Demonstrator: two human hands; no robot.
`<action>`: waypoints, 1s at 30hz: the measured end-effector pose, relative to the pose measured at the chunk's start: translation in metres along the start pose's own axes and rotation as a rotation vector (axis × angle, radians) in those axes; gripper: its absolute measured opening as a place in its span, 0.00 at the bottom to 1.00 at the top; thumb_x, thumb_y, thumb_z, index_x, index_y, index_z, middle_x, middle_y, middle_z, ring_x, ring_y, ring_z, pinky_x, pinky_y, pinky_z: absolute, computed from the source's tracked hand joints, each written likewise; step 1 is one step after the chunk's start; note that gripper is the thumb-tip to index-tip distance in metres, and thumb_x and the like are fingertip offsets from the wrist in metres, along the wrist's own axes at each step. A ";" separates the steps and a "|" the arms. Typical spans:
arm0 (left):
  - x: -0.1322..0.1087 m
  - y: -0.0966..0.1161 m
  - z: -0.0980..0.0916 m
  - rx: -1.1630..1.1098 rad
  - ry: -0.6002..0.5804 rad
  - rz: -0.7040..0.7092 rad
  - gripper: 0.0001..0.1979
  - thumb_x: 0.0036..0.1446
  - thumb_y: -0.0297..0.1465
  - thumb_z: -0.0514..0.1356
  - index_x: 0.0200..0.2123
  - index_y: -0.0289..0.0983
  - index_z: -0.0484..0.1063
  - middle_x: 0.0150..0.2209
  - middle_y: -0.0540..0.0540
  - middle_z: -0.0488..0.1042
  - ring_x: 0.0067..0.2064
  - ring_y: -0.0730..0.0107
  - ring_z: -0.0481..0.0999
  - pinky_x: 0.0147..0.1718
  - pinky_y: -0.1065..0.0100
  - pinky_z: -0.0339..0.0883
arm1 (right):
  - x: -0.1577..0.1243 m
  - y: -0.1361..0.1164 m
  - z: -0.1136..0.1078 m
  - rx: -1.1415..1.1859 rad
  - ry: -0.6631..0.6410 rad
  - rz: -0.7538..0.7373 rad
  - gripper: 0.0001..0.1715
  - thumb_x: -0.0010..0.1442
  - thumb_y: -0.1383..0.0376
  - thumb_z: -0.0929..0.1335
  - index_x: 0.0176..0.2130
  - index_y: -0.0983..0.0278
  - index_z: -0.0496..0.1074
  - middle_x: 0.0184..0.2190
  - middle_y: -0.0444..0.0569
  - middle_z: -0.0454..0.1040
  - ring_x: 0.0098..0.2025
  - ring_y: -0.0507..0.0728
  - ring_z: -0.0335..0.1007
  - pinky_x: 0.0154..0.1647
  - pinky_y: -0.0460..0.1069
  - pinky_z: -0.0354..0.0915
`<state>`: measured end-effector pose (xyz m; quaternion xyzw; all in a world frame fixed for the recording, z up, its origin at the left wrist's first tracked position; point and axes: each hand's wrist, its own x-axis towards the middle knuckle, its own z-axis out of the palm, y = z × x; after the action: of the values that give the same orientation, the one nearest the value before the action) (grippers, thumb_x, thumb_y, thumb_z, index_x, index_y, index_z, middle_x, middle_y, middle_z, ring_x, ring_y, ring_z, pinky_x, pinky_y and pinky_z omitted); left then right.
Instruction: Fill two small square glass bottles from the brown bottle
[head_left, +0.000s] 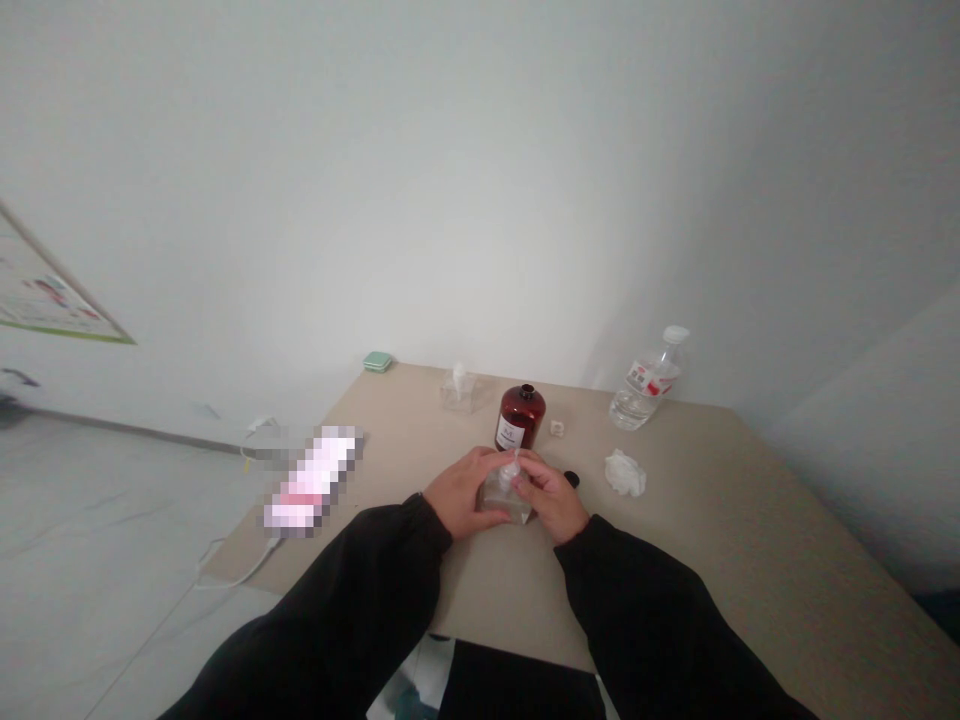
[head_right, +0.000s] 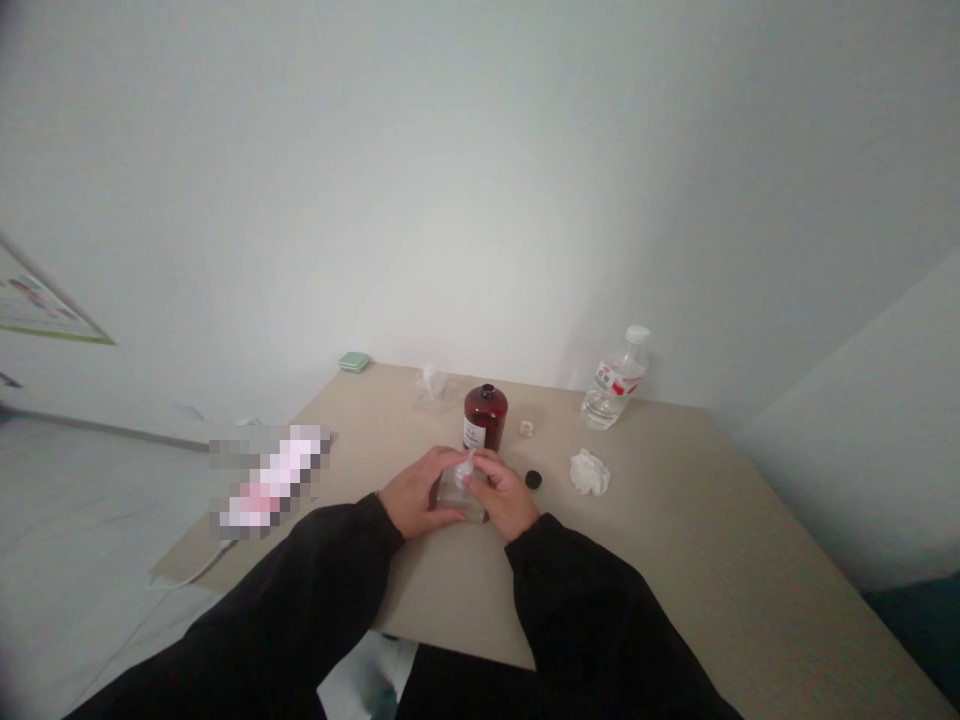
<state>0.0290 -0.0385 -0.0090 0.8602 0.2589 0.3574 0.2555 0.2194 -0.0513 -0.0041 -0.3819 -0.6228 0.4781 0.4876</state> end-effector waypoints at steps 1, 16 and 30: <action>0.000 0.000 0.000 0.002 0.000 -0.007 0.41 0.48 0.35 0.69 0.62 0.42 0.54 0.56 0.39 0.64 0.56 0.54 0.66 0.57 0.52 0.61 | 0.000 0.001 0.000 -0.024 0.016 -0.015 0.20 0.52 0.52 0.72 0.41 0.60 0.78 0.47 0.51 0.72 0.54 0.62 0.66 0.60 0.58 0.57; 0.000 0.003 0.000 0.007 0.004 -0.028 0.41 0.49 0.35 0.69 0.63 0.43 0.54 0.56 0.40 0.63 0.56 0.54 0.66 0.57 0.52 0.61 | -0.002 -0.004 0.004 -0.145 -0.028 -0.098 0.21 0.57 0.53 0.69 0.47 0.59 0.75 0.52 0.53 0.70 0.58 0.63 0.63 0.62 0.59 0.55; 0.002 0.005 0.001 0.015 0.028 -0.008 0.39 0.48 0.35 0.69 0.61 0.41 0.55 0.53 0.41 0.65 0.53 0.56 0.67 0.55 0.54 0.63 | 0.002 -0.016 0.001 -0.466 0.072 -0.280 0.13 0.55 0.59 0.70 0.42 0.55 0.79 0.41 0.51 0.79 0.50 0.65 0.67 0.57 0.63 0.58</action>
<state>0.0327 -0.0414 -0.0059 0.8560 0.2685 0.3663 0.2468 0.2177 -0.0540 0.0118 -0.4107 -0.7451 0.2358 0.4696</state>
